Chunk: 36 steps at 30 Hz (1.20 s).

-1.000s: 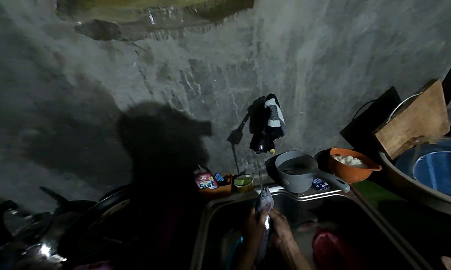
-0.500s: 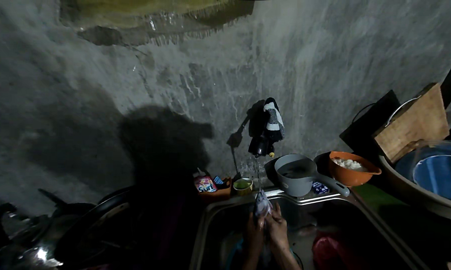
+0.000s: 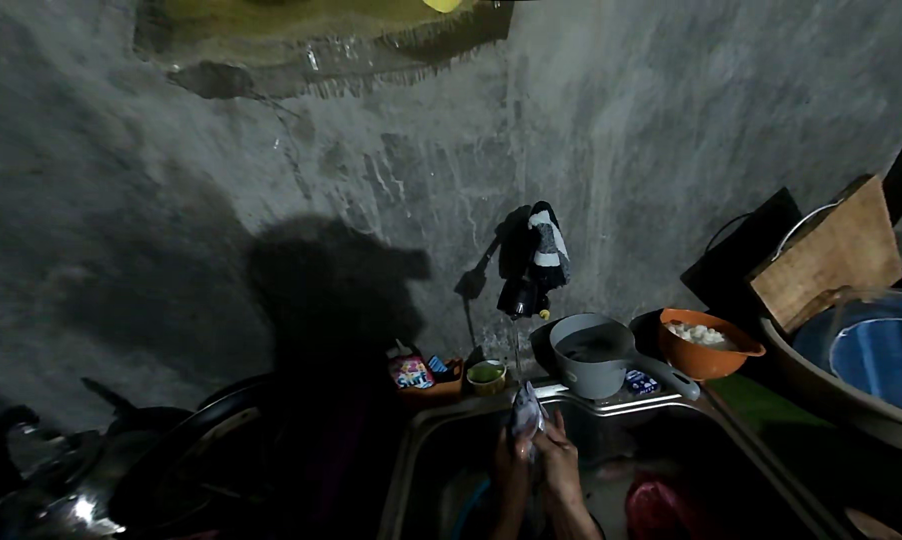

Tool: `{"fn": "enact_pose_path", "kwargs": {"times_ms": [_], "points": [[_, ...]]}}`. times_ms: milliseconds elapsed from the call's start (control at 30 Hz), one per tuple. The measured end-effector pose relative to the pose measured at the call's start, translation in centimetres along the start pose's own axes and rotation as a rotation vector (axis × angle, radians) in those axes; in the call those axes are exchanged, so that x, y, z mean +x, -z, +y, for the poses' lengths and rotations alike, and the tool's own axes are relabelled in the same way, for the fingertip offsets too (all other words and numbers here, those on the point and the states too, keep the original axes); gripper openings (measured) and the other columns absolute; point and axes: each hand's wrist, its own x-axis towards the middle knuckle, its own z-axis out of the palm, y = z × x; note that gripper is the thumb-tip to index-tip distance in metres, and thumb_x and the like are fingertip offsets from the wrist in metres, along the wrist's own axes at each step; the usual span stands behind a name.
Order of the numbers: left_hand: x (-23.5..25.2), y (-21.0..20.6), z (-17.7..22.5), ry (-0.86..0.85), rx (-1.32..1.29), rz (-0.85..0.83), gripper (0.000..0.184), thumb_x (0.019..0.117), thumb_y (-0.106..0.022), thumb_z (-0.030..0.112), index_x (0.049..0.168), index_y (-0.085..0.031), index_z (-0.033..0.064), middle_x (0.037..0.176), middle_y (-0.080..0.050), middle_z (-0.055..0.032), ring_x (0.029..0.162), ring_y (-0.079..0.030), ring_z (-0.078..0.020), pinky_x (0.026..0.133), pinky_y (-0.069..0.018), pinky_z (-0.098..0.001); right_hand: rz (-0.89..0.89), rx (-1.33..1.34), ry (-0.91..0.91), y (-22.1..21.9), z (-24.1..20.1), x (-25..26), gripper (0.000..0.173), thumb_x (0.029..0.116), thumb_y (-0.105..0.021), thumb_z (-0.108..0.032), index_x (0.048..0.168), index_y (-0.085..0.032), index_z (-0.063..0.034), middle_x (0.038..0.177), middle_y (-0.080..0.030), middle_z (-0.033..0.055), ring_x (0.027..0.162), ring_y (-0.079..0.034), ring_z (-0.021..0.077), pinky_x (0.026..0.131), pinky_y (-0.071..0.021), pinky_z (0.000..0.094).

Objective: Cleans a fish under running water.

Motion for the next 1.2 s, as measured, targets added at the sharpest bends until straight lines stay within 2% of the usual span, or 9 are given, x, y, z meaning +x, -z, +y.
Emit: {"fn": "enact_pose_path", "kwargs": {"times_ms": [133,400,533,733,867,900,1000,1100,1200], "points": [[-0.1,0.1,0.3,0.012,-0.021,-0.004,0.041,0.1034,-0.049,0.014,0.134,-0.056,-0.0123,0.122,-0.065,-0.0282,0.115,-0.063,-0.0323,0.104,-0.0481,-0.0467,-0.005,0.031,0.016,0.3,0.5,0.3,0.022,0.0856,-0.062,0.012,0.104,-0.074,0.0075,0.152,-0.046,0.0262,0.137,-0.047,0.0314,0.108,-0.0453,0.0370],[0.0,0.3,0.3,0.007,-0.050,0.006,0.040,0.1045,-0.048,0.011,0.136,-0.055,-0.0123,0.129,-0.063,-0.0283,0.123,-0.061,-0.0310,0.110,-0.0447,-0.0426,-0.138,-0.092,0.172,0.9,0.7,0.7,0.023,0.0835,-0.066,0.006,0.103,-0.076,0.0052,0.159,-0.031,0.0313,0.144,-0.041,0.0293,0.110,-0.0446,0.0307],[0.1,0.2,0.3,-0.006,-0.061,0.035,0.038,0.1057,-0.046,0.011,0.133,-0.056,-0.0133,0.126,-0.064,-0.0287,0.119,-0.062,-0.0314,0.108,-0.0457,-0.0433,-0.039,-0.157,0.238,-0.3,0.9,-0.2,0.026,0.0859,-0.066,0.007,0.110,-0.075,0.0066,0.158,-0.035,0.0313,0.138,-0.049,0.0285,0.107,-0.0471,0.0309],[-0.1,0.2,0.6,-0.034,-0.068,0.065,0.036,0.1033,-0.048,0.009,0.127,-0.060,-0.0149,0.121,-0.065,-0.0300,0.115,-0.063,-0.0327,0.105,-0.0467,-0.0432,0.114,-0.139,0.249,-1.4,0.8,-1.2,0.025,0.0862,-0.067,0.009,0.110,-0.075,0.0064,0.155,-0.043,0.0280,0.134,-0.055,0.0273,0.106,-0.0483,0.0313],[0.0,0.2,0.3,-0.040,-0.074,0.044,0.035,0.1032,-0.049,0.009,0.125,-0.061,-0.0146,0.119,-0.066,-0.0292,0.113,-0.063,-0.0316,0.103,-0.0476,-0.0432,0.137,-0.105,0.236,-1.5,0.7,-1.4,0.028,0.0857,-0.068,0.009,0.112,-0.074,0.0067,0.158,-0.037,0.0291,0.134,-0.053,0.0275,0.105,-0.0480,0.0302],[0.0,0.2,0.3,-0.032,-0.080,0.046,0.035,0.1032,-0.049,0.009,0.125,-0.061,-0.0144,0.119,-0.066,-0.0292,0.113,-0.063,-0.0317,0.103,-0.0475,-0.0433,0.133,-0.092,0.248,-1.4,0.9,-1.4,0.030,0.0847,-0.068,0.010,0.114,-0.074,0.0070,0.159,-0.035,0.0294,0.134,-0.053,0.0275,0.105,-0.0483,0.0303],[-0.1,0.4,0.0,-0.028,-0.110,0.024,0.037,0.1032,-0.046,0.009,0.128,-0.058,-0.0150,0.120,-0.065,-0.0289,0.113,-0.063,-0.0299,0.103,-0.0486,-0.0421,-0.002,-0.137,0.260,-0.6,0.5,-0.6,0.057,0.0868,-0.063,0.011,0.143,-0.054,0.0066,0.163,-0.026,0.0285,0.139,-0.048,0.0273,0.106,-0.0483,0.0325],[-0.4,0.5,-0.6,-0.032,-0.113,0.014,0.037,0.1032,-0.046,0.011,0.126,-0.059,-0.0146,0.114,-0.066,-0.0264,0.107,-0.064,-0.0265,0.098,-0.0505,-0.0405,-0.053,-0.219,0.243,-0.5,-0.6,0.3,0.038,0.0867,-0.061,0.014,0.123,-0.069,0.0077,0.153,-0.042,0.0312,0.134,-0.054,0.0285,0.104,-0.0500,0.0317],[-0.4,0.3,-0.2,-0.012,-0.096,0.031,0.037,0.1051,-0.045,0.012,0.126,-0.060,-0.0141,0.117,-0.067,-0.0275,0.110,-0.064,-0.0288,0.101,-0.0490,-0.0422,0.001,-0.198,0.239,-0.9,-0.5,0.0,0.032,0.0858,-0.064,0.014,0.117,-0.070,0.0092,0.137,-0.058,0.0272,0.117,-0.064,0.0220,0.095,-0.0546,0.0286]]}}
